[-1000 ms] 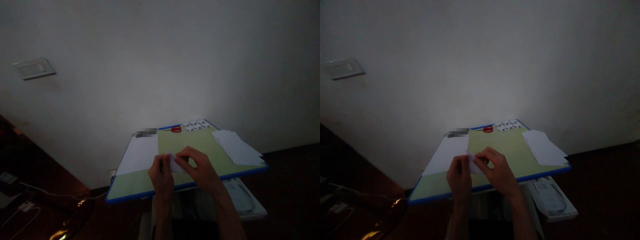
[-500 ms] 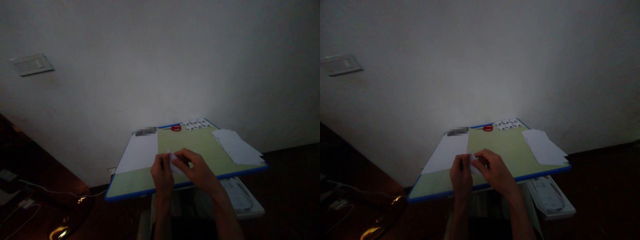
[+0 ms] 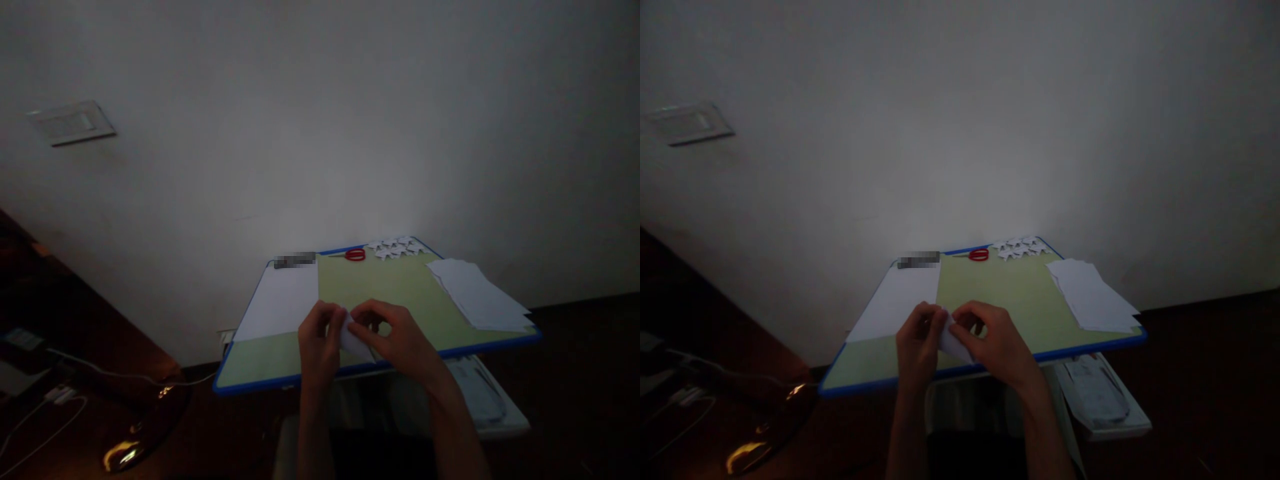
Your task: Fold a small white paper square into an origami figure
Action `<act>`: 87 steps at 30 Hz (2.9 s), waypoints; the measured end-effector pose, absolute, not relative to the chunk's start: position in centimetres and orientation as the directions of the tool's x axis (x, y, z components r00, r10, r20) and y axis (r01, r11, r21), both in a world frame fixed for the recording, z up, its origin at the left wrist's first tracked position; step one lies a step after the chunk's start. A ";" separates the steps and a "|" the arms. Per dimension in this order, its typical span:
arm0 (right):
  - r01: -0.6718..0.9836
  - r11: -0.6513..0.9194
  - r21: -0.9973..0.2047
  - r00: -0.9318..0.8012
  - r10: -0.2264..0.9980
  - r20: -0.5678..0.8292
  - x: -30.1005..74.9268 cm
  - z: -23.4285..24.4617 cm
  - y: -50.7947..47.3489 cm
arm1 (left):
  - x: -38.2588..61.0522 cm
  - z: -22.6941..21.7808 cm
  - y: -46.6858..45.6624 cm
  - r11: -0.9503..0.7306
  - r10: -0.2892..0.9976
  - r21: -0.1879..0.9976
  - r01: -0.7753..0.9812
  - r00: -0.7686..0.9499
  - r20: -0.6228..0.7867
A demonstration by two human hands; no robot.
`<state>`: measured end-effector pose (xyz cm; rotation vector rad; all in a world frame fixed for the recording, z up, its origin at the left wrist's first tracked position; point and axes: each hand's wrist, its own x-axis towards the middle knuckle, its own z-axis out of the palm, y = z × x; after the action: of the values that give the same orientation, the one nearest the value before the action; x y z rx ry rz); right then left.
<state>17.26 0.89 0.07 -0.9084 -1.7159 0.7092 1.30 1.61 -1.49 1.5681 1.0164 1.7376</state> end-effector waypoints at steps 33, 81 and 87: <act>0.211 0.803 -0.557 -0.219 0.595 0.774 18.7 0.8 0.3 | -0.1 0.9 -0.1 -0.814 0.558 0.511 0.276 0.130 0.819; 0.261 0.812 -0.522 -0.191 0.574 0.796 19.6 0.9 -0.1 | -1.1 2.0 -0.9 -0.808 0.542 0.431 0.402 0.221 0.811; 0.181 0.787 -0.590 -0.151 0.615 0.774 20.0 0.9 -0.1 | -0.9 1.5 -0.6 -0.836 0.505 0.430 0.341 0.174 0.845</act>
<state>20.03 -0.09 0.88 -0.6285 -1.7114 0.4249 -0.86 -0.62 1.52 2.2944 0.8340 1.7432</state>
